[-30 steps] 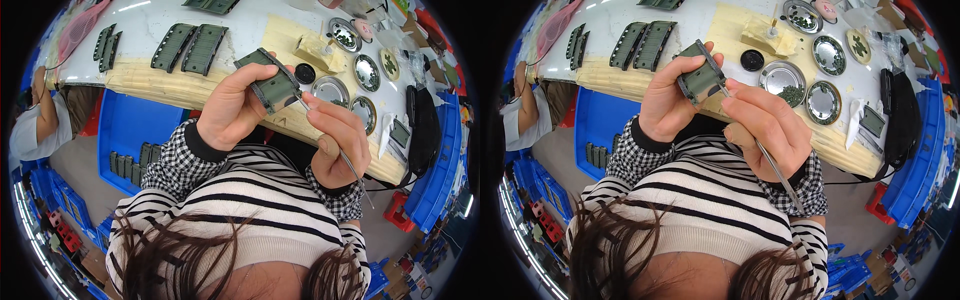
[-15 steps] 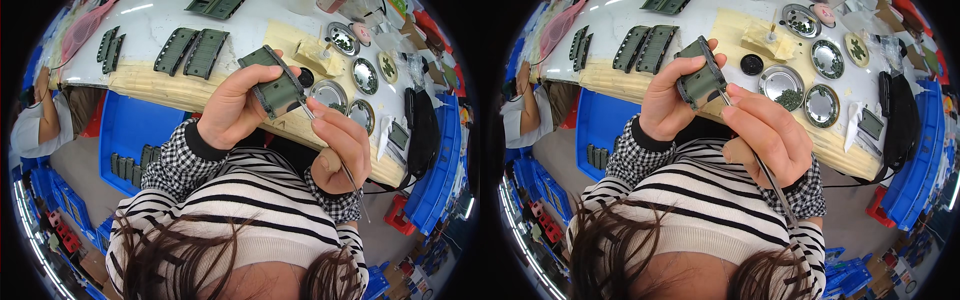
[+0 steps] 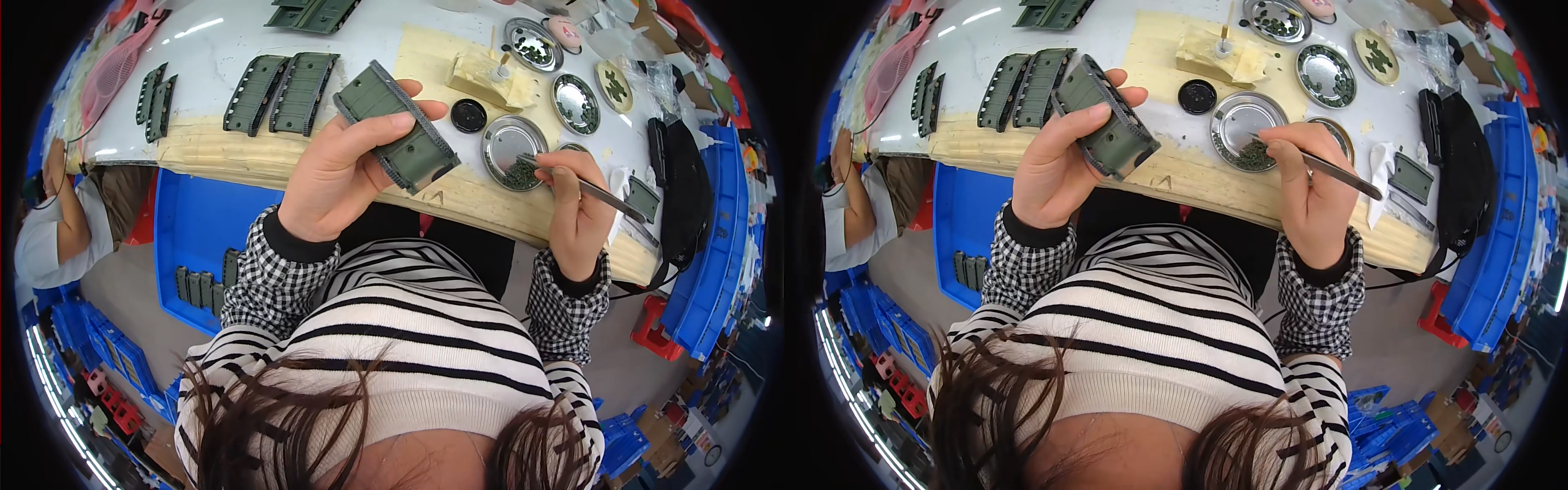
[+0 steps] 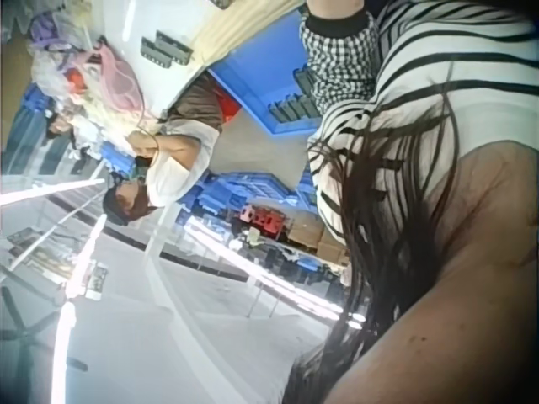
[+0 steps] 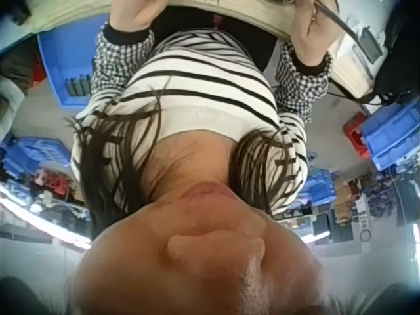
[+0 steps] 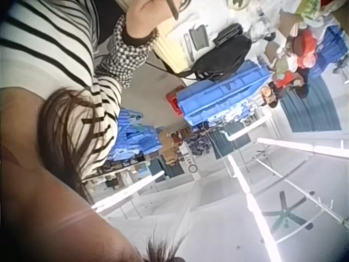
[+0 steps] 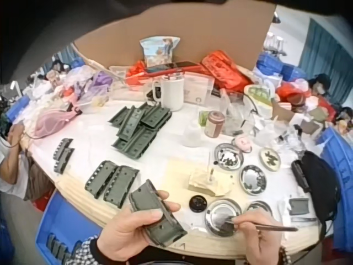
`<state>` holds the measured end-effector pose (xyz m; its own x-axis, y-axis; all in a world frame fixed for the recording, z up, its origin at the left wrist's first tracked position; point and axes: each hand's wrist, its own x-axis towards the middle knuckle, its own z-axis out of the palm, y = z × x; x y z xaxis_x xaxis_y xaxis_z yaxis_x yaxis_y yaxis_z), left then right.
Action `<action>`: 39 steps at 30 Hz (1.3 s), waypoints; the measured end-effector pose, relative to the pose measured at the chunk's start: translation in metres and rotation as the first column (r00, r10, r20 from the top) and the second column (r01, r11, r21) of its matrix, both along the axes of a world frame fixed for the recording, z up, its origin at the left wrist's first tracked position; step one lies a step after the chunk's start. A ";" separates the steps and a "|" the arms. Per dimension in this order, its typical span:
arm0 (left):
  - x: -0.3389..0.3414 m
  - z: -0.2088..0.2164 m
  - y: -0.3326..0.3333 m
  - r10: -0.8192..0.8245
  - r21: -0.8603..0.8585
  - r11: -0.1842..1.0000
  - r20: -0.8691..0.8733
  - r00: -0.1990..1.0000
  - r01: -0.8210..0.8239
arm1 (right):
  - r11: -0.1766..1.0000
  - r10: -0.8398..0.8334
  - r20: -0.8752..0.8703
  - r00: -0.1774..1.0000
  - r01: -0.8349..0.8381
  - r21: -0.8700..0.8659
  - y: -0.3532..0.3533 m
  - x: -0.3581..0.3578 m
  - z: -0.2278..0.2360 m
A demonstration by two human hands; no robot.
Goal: Assembling a green toy tank model by attaching small components using a precision tool.
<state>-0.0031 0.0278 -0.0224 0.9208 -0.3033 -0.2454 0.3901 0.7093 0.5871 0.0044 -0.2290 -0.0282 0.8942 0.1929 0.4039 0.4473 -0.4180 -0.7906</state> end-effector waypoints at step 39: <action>-0.009 -0.013 -0.034 -0.172 0.054 0.985 0.127 0.977 0.167 | 0.968 0.251 0.220 0.943 -0.242 -0.068 0.040 -0.009 0.029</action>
